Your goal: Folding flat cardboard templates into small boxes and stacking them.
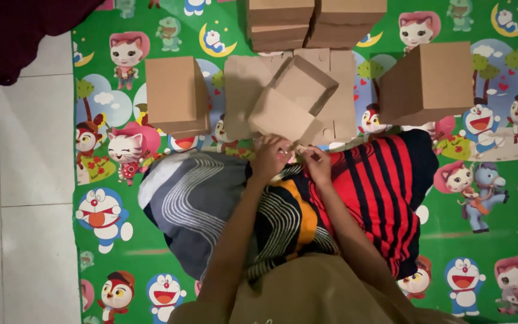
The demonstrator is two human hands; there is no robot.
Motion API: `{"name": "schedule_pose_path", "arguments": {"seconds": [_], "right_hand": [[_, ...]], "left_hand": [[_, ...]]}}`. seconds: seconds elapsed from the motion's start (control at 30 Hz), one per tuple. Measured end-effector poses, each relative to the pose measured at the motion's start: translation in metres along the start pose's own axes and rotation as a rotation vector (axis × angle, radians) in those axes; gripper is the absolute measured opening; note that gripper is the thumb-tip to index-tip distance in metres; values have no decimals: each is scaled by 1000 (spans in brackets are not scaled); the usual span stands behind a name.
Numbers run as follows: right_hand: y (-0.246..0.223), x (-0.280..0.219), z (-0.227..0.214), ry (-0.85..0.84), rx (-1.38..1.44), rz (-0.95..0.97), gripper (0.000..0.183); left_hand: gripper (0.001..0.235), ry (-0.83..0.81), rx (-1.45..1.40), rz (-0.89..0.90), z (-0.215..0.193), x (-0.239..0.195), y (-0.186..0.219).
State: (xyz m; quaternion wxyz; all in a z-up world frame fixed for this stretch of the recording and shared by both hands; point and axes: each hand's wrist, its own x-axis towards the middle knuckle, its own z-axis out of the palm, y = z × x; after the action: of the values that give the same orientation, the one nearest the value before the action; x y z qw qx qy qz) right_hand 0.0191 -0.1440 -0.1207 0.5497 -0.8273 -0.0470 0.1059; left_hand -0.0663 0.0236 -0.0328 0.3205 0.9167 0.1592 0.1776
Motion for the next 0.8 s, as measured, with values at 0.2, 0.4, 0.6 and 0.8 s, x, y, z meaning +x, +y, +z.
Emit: {"name": "schedule_pose_path", "arguments": {"seconds": [0.2, 0.4, 0.6, 0.8], "right_hand": [[-10, -2, 0, -37, 119, 17, 20], [-46, -13, -9, -123, 197, 119, 16], [-35, -11, -6, -179, 172, 36, 11], [-55, -15, -15, -180, 27, -407, 9]], "left_hand": [[22, -72, -295, -136, 52, -4, -30], [29, -106, -445, -272, 25, -9, 2], [21, -165, -625, -390, 37, -11, -14], [19, -178, -734, -428, 63, -20, -37]]}}
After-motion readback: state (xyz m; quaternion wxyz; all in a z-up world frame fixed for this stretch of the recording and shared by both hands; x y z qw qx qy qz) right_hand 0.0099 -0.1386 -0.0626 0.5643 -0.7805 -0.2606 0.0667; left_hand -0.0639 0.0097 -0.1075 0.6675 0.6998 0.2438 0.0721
